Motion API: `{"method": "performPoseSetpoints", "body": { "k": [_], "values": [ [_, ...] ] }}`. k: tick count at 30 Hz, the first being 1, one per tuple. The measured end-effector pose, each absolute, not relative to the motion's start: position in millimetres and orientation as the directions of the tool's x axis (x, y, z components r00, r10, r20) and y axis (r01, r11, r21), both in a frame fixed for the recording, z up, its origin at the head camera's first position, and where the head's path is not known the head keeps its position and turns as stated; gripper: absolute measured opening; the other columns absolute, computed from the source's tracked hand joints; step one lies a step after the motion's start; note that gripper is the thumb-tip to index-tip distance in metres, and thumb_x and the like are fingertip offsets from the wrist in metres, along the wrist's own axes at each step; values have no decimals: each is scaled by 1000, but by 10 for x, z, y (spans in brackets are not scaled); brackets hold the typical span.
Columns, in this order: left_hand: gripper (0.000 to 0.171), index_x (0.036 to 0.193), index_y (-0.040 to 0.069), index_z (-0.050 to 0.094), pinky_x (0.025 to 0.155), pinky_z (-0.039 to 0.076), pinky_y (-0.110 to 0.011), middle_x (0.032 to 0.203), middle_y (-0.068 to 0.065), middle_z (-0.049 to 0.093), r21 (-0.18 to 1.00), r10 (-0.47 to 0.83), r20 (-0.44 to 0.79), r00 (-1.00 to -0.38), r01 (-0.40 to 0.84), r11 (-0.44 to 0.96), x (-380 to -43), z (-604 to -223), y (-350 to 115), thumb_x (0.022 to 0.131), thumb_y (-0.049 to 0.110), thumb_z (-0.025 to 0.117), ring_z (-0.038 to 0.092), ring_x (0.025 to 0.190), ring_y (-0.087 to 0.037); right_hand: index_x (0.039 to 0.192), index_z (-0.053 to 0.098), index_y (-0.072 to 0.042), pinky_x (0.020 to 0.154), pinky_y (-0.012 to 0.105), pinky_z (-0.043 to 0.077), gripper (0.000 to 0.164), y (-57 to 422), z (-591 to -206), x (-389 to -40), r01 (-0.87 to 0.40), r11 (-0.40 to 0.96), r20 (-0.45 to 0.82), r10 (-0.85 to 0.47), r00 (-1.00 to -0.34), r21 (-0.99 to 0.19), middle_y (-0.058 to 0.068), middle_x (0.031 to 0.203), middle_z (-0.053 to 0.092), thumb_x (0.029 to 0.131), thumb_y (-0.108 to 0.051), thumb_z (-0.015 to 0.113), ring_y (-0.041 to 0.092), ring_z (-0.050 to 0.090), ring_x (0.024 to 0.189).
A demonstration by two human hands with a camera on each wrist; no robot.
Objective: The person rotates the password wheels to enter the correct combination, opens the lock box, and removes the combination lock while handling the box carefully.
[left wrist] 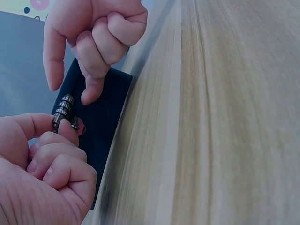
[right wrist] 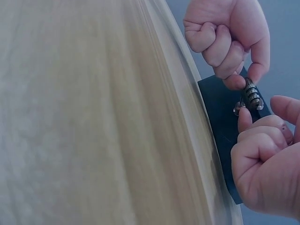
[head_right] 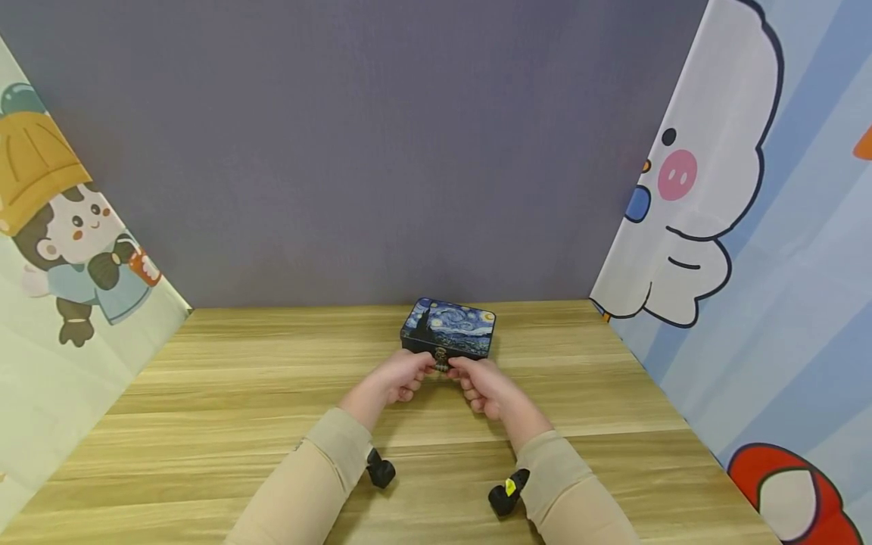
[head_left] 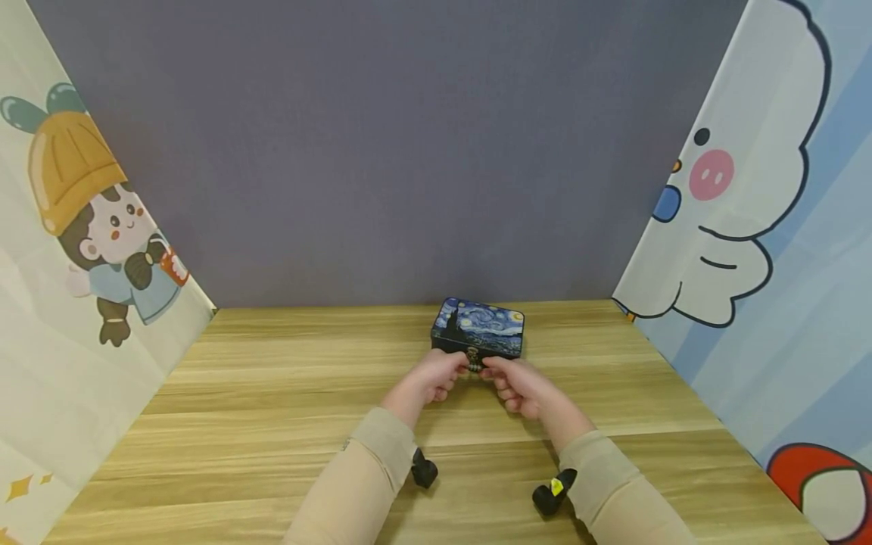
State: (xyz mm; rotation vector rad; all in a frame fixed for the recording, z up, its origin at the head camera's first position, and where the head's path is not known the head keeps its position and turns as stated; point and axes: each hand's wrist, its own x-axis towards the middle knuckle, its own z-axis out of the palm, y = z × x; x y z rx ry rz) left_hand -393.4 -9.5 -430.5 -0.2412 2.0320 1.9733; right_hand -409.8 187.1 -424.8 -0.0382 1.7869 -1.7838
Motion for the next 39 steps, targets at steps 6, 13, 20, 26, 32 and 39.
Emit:
{"method": "performPoseSetpoints", "body": {
  "k": [6,13,20,26,32,39],
  "values": [
    [19,88,3,61,40,20,-23,55,7,32,945,88,-326,-941,-323,44,-3927,-4300,-98,88,21,59,22,43,-7,108,59,2,41,20,20,38,1867,-4246,-4102,391,88,-388,-439,-810,-916,-9,57,32,98,-35,61,4,22,46],
    [20,88,3,61,40,20,-23,55,7,32,945,92,-328,-940,-325,44,-3938,-4315,-101,89,22,60,22,44,-7,108,57,3,40,20,21,36,1841,-4261,-4108,386,80,-379,-446,-811,-919,-8,58,33,98,-31,62,5,24,45],
    [20,90,2,62,41,20,-24,55,7,32,944,88,-329,-940,-327,43,-3945,-4317,-102,88,22,60,22,44,-7,99,58,-1,41,21,20,26,1786,-4246,-4105,389,78,-382,-435,-815,-918,-8,58,31,98,-26,60,5,22,45],
    [19,87,2,61,40,20,-24,54,7,31,946,85,-325,-942,-323,37,-3926,-4295,-98,88,21,59,21,44,-7,90,58,-3,40,21,21,19,1751,-4270,-4101,383,54,-368,-424,-827,-922,-7,58,33,95,-22,62,5,24,45],
    [20,90,1,62,41,20,-24,55,7,31,943,90,-334,-938,-331,39,-3943,-4302,-110,88,21,59,21,44,-8,89,57,-3,39,20,20,18,1729,-4290,-4118,389,44,-370,-421,-828,-920,-7,57,32,95,-20,61,4,23,42],
    [20,89,2,63,40,20,-24,55,7,32,944,92,-331,-939,-329,40,-3960,-4320,-120,88,21,59,22,44,-8,89,57,-3,38,20,20,18,1715,-4297,-4122,391,49,-375,-412,-831,-919,-7,57,32,95,-20,61,4,23,42]
  ]
}}
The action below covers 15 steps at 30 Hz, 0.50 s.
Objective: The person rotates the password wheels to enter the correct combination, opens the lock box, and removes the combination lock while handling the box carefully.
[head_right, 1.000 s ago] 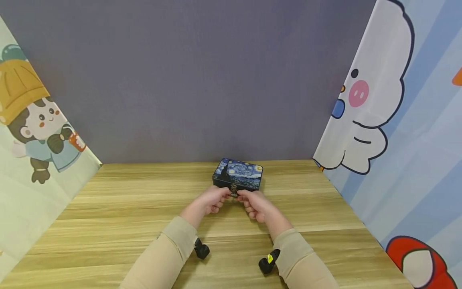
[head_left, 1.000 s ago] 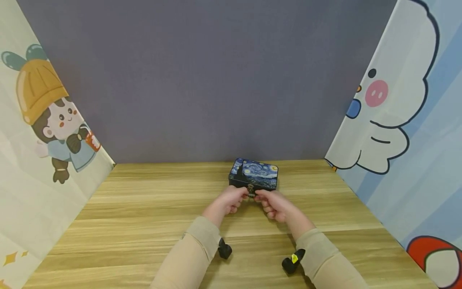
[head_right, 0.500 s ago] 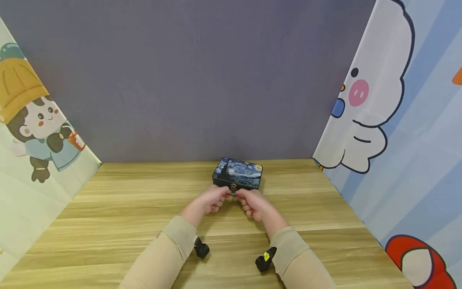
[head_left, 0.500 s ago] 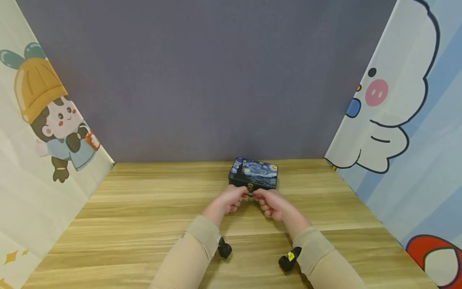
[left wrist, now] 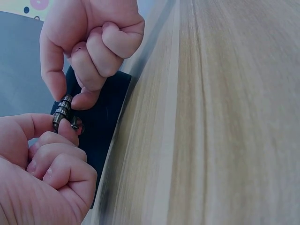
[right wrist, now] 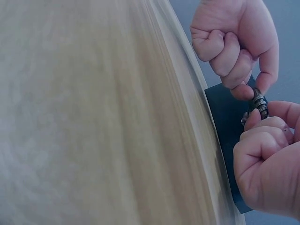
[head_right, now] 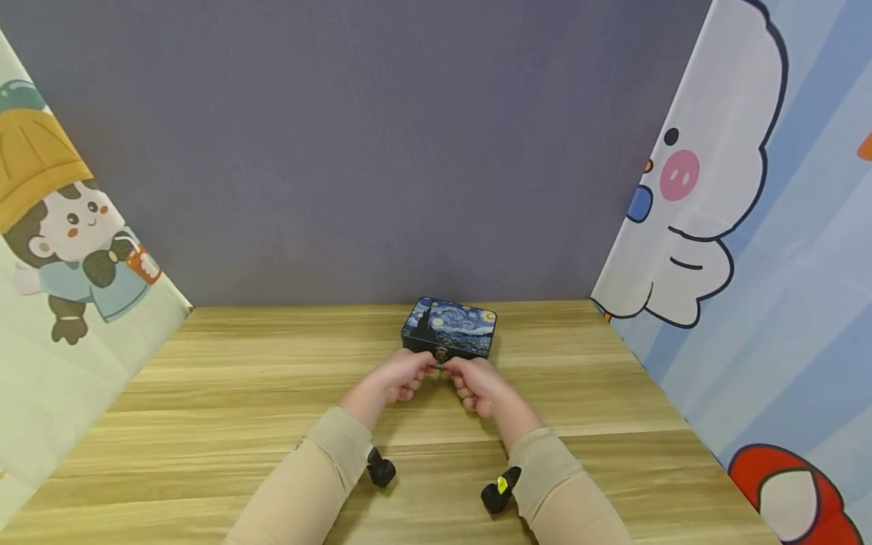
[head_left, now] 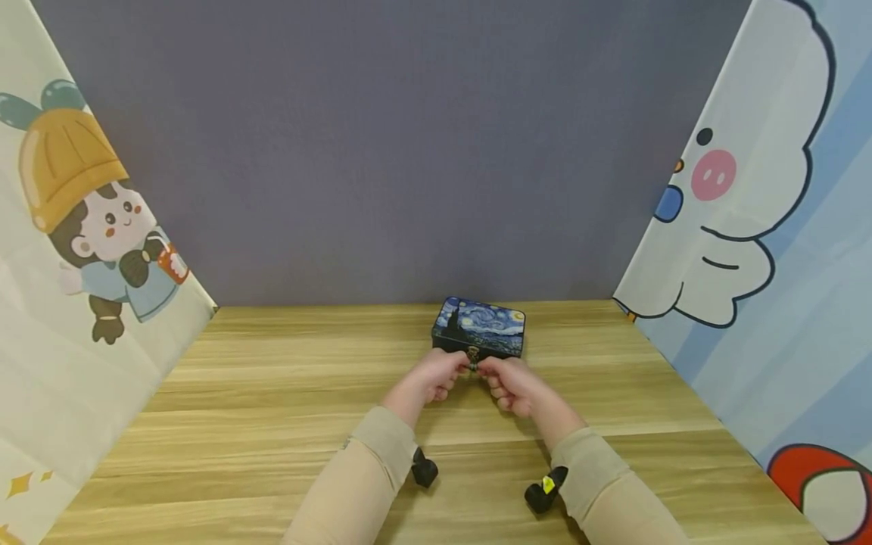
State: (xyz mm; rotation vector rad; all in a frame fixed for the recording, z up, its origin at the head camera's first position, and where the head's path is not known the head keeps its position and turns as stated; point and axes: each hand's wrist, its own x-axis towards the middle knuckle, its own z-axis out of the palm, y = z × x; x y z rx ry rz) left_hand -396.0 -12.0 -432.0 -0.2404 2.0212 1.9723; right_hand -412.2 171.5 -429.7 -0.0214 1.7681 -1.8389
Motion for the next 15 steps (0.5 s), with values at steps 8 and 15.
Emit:
{"method": "performPoseSetpoints", "body": {
  "k": [8,15],
  "values": [
    [22,91,0,63,40,20,-24,55,7,31,943,91,-334,-938,-332,37,-3964,-4317,-116,89,22,59,22,44,-8,86,57,-5,38,20,20,17,1716,-4296,-4125,392,38,-372,-410,-833,-919,-7,57,32,94,-19,61,4,24,42],
    [18,87,3,62,41,20,-24,54,7,31,944,94,-329,-940,-326,39,-3970,-4323,-119,88,21,60,22,44,-8,87,56,-5,38,20,20,17,1716,-4301,-4125,392,37,-372,-410,-833,-919,-7,57,32,95,-20,60,4,23,42]
  ]
}}
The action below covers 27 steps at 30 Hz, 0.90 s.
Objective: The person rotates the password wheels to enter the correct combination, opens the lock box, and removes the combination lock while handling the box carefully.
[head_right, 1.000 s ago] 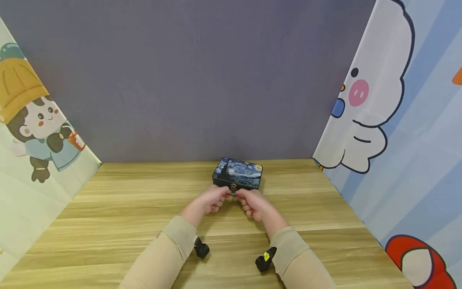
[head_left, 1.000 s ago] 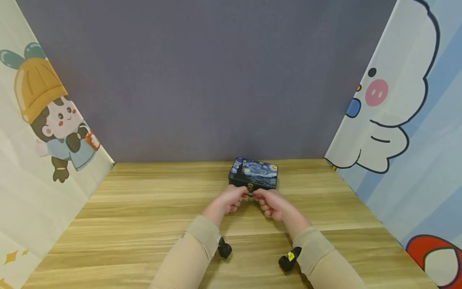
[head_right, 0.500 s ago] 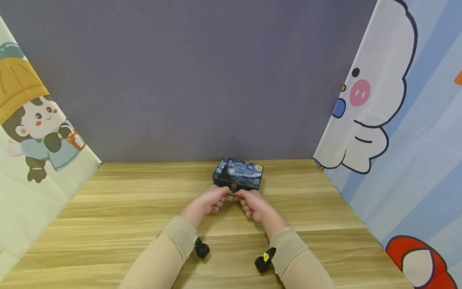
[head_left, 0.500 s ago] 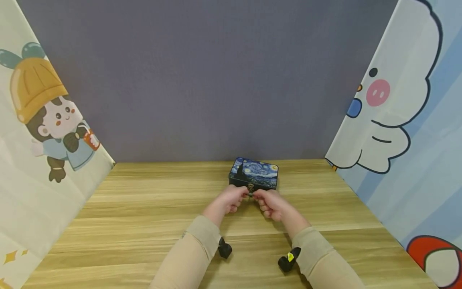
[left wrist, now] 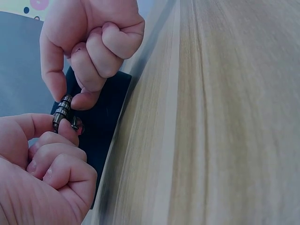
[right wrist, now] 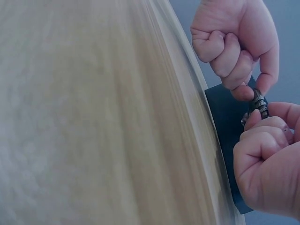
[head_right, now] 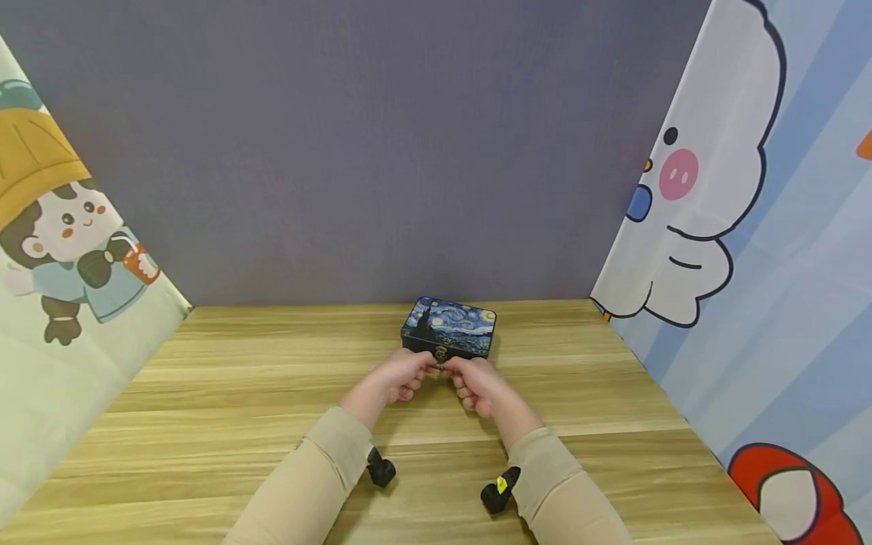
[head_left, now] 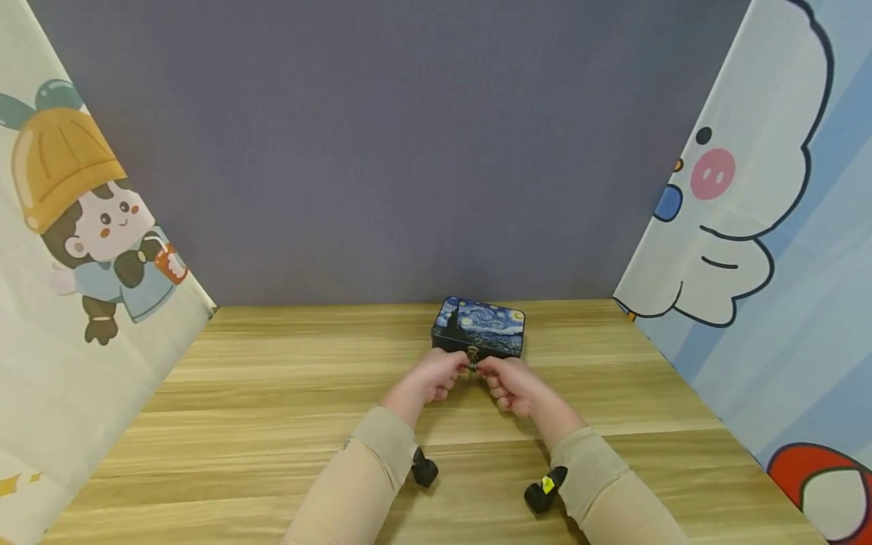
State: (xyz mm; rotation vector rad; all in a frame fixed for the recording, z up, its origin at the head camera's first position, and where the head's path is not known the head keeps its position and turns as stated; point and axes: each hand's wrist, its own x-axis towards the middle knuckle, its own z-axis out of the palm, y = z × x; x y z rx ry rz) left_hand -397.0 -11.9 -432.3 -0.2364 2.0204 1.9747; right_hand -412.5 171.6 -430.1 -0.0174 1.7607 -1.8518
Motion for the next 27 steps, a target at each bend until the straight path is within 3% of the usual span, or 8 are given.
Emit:
{"method": "performPoseSetpoints", "body": {
  "k": [27],
  "values": [
    [20,87,1,61,41,20,-24,54,7,31,944,85,-330,-940,-326,53,-3963,-4307,-111,87,21,60,22,44,-8,95,56,-1,38,21,19,23,1707,-4321,-4133,392,58,-379,-419,-825,-918,-7,58,31,96,-24,58,4,23,42]
  ]
}}
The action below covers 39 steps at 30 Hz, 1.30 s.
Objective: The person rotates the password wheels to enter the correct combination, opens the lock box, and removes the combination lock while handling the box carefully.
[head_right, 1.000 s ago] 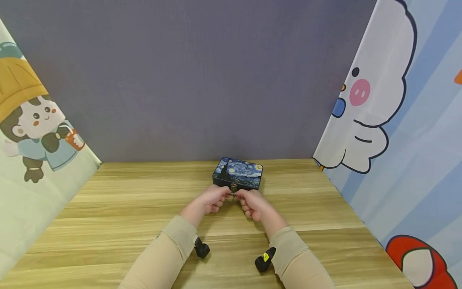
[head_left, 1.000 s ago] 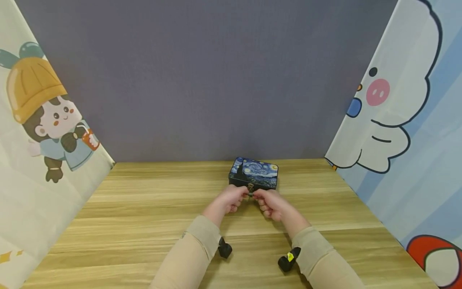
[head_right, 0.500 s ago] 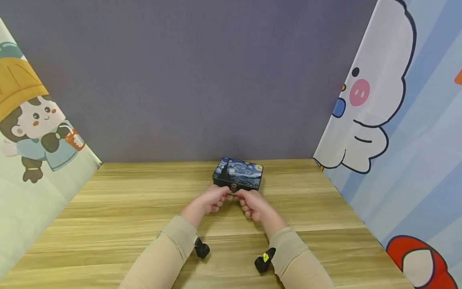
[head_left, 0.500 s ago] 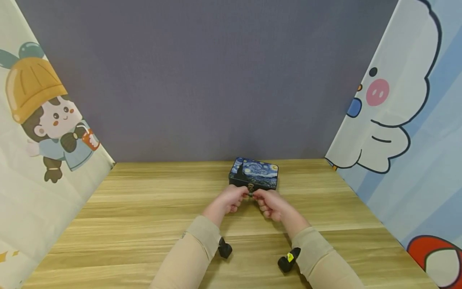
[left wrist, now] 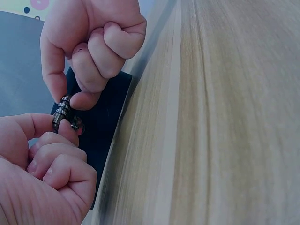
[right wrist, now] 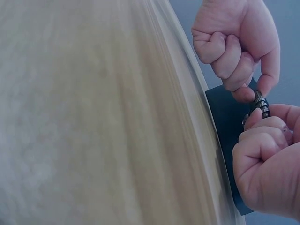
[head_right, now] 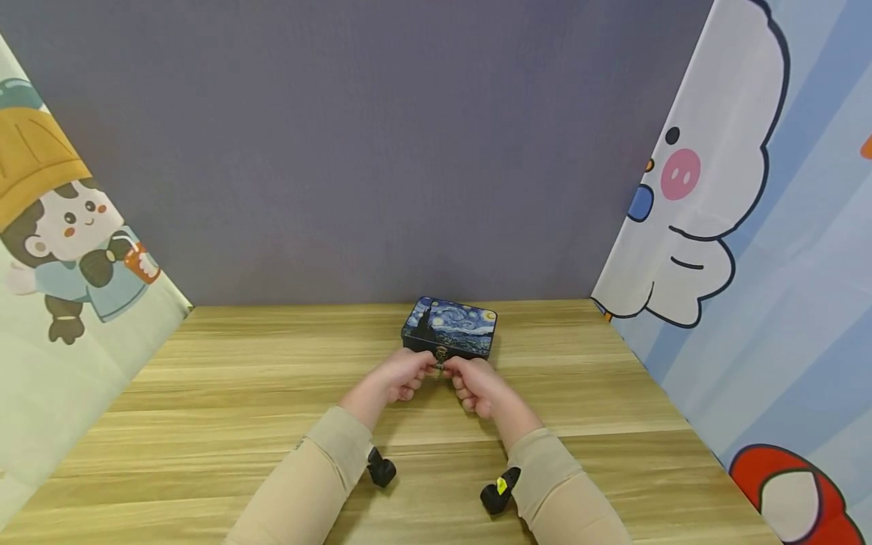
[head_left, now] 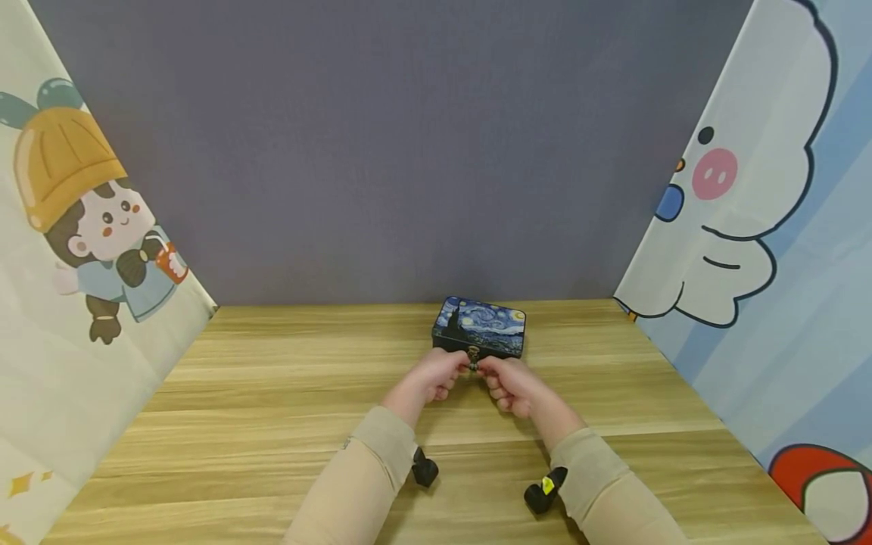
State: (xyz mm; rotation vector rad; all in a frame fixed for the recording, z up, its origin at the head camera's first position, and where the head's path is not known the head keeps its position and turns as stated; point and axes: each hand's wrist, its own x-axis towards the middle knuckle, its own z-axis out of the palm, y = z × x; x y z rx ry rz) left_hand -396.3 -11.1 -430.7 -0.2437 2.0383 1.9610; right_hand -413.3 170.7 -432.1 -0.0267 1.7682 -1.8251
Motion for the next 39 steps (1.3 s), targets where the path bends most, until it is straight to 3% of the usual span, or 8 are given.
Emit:
{"method": "performPoseSetpoints", "body": {
  "k": [20,39],
  "values": [
    [19,85,3,61,40,20,-23,54,7,32,945,85,-325,-942,-322,48,-3951,-4306,-98,87,21,60,22,44,-7,94,59,-2,38,20,20,22,1740,-4297,-4110,380,78,-375,-433,-820,-922,-8,57,33,96,-25,58,4,23,43],
    [19,88,2,61,41,20,-24,55,7,31,943,89,-331,-939,-328,54,-3944,-4310,-93,88,22,60,22,44,-8,119,59,7,41,21,22,44,1871,-4254,-4122,377,120,-390,-436,-811,-918,-9,56,32,98,-33,60,5,25,45]
  ]
}}
